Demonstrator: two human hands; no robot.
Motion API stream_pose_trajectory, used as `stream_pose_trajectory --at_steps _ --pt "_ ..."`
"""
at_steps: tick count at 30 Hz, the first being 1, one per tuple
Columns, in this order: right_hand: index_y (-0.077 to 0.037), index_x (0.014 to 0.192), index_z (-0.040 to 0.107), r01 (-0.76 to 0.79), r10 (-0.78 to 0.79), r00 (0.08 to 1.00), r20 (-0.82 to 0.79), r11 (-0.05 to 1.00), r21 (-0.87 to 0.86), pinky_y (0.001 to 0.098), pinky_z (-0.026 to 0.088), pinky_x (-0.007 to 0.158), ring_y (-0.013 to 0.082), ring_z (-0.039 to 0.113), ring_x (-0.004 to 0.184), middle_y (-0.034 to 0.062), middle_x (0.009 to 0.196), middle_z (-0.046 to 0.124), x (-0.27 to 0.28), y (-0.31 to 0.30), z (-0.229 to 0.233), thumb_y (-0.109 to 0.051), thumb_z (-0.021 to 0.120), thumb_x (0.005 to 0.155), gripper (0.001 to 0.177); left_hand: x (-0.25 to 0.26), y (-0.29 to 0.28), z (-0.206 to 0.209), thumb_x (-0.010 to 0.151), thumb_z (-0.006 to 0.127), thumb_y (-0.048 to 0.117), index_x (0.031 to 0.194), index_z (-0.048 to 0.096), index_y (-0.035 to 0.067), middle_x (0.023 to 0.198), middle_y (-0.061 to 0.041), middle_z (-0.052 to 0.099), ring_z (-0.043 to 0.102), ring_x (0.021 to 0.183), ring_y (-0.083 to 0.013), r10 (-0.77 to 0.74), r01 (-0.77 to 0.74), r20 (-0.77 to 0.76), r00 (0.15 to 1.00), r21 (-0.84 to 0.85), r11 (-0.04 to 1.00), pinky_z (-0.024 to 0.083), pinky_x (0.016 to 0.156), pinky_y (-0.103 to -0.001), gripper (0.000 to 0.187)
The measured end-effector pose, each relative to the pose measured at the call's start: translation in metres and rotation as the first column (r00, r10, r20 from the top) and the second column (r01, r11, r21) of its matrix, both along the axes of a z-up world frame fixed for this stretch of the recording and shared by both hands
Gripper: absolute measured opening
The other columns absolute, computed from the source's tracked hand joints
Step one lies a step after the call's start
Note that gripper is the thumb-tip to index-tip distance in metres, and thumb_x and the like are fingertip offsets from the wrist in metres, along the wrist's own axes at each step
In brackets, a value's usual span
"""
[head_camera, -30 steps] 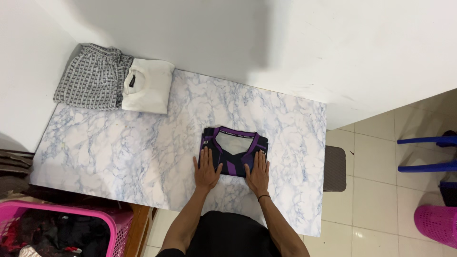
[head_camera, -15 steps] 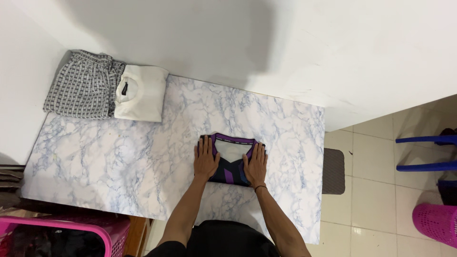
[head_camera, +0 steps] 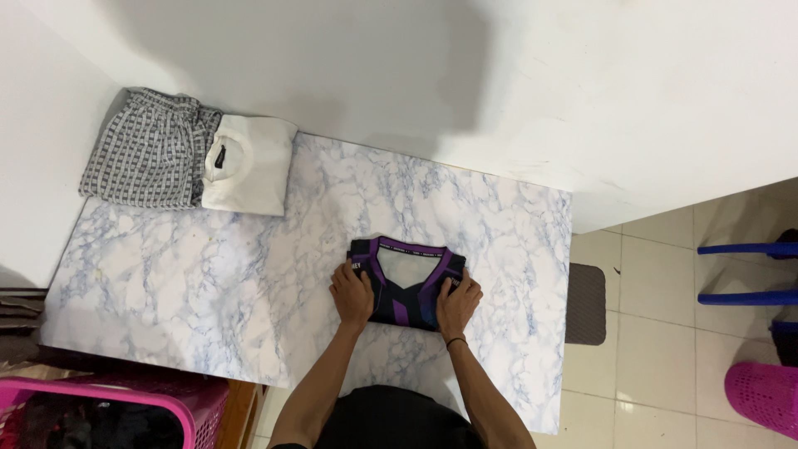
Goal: The person folds a single black t-shirt with purple and blue graphics on a marble-patterned table. They smooth the shirt, fold the sleeves inward, fold the sides, then fold the bottom up and the top down to create a compact rectangle.
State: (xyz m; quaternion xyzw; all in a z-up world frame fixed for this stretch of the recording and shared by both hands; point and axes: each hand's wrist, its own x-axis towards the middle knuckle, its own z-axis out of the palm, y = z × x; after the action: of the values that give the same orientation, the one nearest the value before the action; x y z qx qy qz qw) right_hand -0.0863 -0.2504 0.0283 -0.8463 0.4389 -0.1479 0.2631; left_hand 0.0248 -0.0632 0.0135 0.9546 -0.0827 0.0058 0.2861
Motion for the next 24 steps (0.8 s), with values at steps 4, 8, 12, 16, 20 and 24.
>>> stream_pose_trajectory --at_steps 4,8,12,16,20,24 --pt "-0.001 0.143 0.051 0.083 -0.082 0.994 -0.073 0.996 0.015 0.0483 0.042 0.099 0.0384 0.052 0.112 0.0221 0.116 0.055 -0.014 0.009 -0.006 -0.033 0.061 0.099 0.055 -0.010 0.006 -0.006 0.100 0.059 0.029 0.133 0.054 0.002 0.118 -0.018 0.058 0.054 0.115 -0.0365 0.117 -0.116 -0.033 0.993 0.028 0.993 0.043 0.095 -0.050 0.043" --pt "-0.003 0.132 0.057 0.126 -0.127 0.992 -0.016 0.991 -0.041 0.0500 0.042 0.096 0.0381 0.055 0.109 0.0193 0.112 0.059 -0.021 0.011 -0.019 -0.033 0.061 0.099 0.045 -0.005 0.018 -0.011 0.102 0.058 0.031 0.120 0.063 0.010 0.111 -0.011 0.062 0.059 0.109 -0.0325 0.124 -0.120 -0.075 0.989 0.051 0.991 0.044 0.091 -0.049 0.028" --pt "-0.002 0.121 0.061 0.073 -0.074 0.997 0.019 0.997 0.031 0.0474 0.045 0.094 0.0370 0.057 0.106 0.0188 0.110 0.061 -0.031 0.002 -0.025 -0.032 0.060 0.102 0.035 -0.002 0.029 -0.010 0.104 0.058 0.034 0.111 0.065 0.008 0.107 -0.011 0.064 0.063 0.101 -0.0325 0.092 -0.109 -0.144 0.985 -0.112 0.988 0.045 0.089 -0.047 0.028" --pt "0.001 0.113 0.062 0.033 -0.046 0.988 0.149 0.995 0.091 0.0430 0.049 0.088 0.0356 0.061 0.099 0.0219 0.106 0.065 -0.037 0.000 -0.021 -0.029 0.062 0.102 0.033 -0.002 0.034 -0.006 0.101 0.063 0.035 0.111 0.066 0.006 0.107 -0.014 0.063 0.066 0.094 -0.0327 0.142 -0.211 -0.270 0.952 -0.249 0.945 0.050 0.088 -0.045 0.031" --pt "0.000 0.112 0.063 0.073 -0.121 0.983 0.139 0.948 0.311 0.0410 0.053 0.074 0.0323 0.070 0.081 0.0186 0.091 0.072 -0.044 -0.002 -0.017 -0.033 0.060 0.102 0.035 -0.007 0.042 -0.012 0.090 0.074 0.032 0.116 0.065 0.003 0.102 -0.016 0.071 0.068 0.093 -0.0333 0.109 -0.199 -0.294 0.950 -0.294 0.935 0.053 0.085 -0.043 0.040" --pt "0.001 0.107 0.065 0.047 -0.092 0.983 0.162 0.964 0.261 0.0418 0.053 0.069 0.0323 0.070 0.075 0.0173 0.086 0.073 -0.051 -0.003 -0.019 -0.034 0.059 0.104 0.035 -0.007 0.048 -0.025 0.094 0.072 0.029 0.109 0.071 0.004 0.095 -0.015 0.075 0.071 0.088 -0.0314 0.088 -0.180 -0.258 0.962 -0.357 0.917 0.055 0.081 -0.041 0.030"
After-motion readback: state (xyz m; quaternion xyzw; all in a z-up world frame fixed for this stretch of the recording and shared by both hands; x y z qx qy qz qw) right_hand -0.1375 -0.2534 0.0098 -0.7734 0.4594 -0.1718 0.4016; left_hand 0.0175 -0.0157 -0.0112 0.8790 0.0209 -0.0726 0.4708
